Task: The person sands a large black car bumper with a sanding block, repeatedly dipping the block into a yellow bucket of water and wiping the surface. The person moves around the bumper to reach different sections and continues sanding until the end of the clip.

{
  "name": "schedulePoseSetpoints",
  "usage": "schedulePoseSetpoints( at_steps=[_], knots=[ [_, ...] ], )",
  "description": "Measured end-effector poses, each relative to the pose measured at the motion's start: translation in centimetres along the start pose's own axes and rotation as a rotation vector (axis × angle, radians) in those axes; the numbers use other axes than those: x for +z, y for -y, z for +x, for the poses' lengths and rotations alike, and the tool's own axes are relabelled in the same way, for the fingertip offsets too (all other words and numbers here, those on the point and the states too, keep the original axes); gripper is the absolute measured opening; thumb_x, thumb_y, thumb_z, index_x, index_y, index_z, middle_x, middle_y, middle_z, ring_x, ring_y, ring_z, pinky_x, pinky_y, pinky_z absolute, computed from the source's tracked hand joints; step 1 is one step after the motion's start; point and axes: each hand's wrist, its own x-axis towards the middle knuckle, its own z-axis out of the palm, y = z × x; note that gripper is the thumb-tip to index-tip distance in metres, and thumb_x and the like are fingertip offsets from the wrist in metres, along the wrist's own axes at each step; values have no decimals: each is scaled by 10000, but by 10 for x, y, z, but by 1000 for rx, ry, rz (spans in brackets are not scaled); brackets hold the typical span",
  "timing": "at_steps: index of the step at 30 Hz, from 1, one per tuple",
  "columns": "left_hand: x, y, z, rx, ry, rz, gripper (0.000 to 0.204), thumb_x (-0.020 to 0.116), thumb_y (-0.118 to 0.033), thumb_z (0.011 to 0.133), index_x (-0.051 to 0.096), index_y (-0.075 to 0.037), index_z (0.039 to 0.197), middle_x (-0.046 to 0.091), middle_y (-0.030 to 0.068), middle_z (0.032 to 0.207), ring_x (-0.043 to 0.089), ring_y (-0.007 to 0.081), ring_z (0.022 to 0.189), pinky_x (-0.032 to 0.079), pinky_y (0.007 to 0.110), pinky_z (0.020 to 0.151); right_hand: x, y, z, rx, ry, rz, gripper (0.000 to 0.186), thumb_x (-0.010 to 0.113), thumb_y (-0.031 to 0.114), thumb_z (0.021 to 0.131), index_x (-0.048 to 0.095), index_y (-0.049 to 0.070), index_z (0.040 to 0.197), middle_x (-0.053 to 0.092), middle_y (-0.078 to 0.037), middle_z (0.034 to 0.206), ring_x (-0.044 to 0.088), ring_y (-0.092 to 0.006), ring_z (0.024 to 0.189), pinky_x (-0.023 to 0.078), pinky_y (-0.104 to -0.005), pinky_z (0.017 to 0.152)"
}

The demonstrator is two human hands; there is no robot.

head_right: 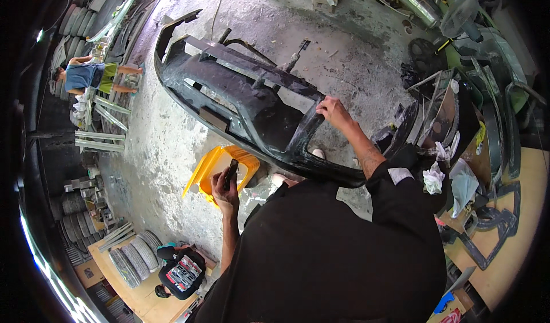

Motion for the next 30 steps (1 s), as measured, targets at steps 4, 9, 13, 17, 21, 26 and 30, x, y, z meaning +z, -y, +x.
schedulePoseSetpoints(
  at_steps=[4, 9, 13, 17, 21, 26, 30],
  knots=[
    [1, -6, 8, -46, 36, -128, 322, 697, -7, 912, 711, -10, 1234, 641, 134, 1076, 657, 251, 998, 529, 330, 872, -3, -28, 4, 67, -59, -45, 97, 769, 105, 805, 765, 24, 857, 701, -194, 832, 698, -367, 877, 551, -437, 822],
    [-2, -6, 17, -25, 62, -94, 323, 693, -3, 906, 710, -8, 1228, 637, 131, 1064, 655, 245, 987, 528, 328, 853, 18, -18, -18, 303, -278, 12, 112, 774, 125, 828, 767, 20, 865, 699, -186, 846, 687, -365, 827, 543, -447, 765],
    [-2, 14, 18, 19, 46, -111, 292, 702, -25, 914, 717, -4, 1205, 641, 128, 1057, 656, 231, 967, 529, 325, 827, 25, 29, -45, 287, -338, 38, 136, 784, 141, 845, 779, 35, 930, 671, -160, 844, 677, -326, 792, 531, -404, 723],
    [-7, 25, 32, 2, 140, -165, 307, 708, -23, 908, 701, -19, 1214, 659, 160, 1073, 671, 307, 981, 539, 376, 855, 23, 29, -41, 393, -358, 41, 149, 796, 141, 839, 787, 34, 942, 700, -150, 836, 690, -274, 757, 537, -366, 713],
    [-10, 37, 55, 119, 177, -203, 273, 698, -37, 936, 718, -9, 1207, 646, 129, 1061, 674, 211, 907, 541, 319, 787, 30, 7, -38, 429, -398, 66, 158, 798, 147, 823, 789, 29, 929, 756, -165, 888, 730, -278, 790, 555, -376, 744],
    [-16, 61, 71, 204, 215, -267, 332, 738, -4, 877, 693, -8, 1205, 651, 164, 1052, 679, 306, 948, 561, 369, 817, 44, 49, -46, 369, -414, -91, 176, 809, 166, 807, 793, 38, 928, 748, -155, 854, 735, -296, 813, 560, -388, 748],
    [-15, 59, 80, 222, 369, -266, 315, 739, -6, 874, 691, -1, 1186, 640, 169, 1032, 667, 319, 925, 546, 383, 801, 45, 62, -49, 480, -426, -33, 191, 809, 176, 823, 797, 31, 947, 766, -158, 871, 749, -275, 800, 576, -369, 744]
  ],
)
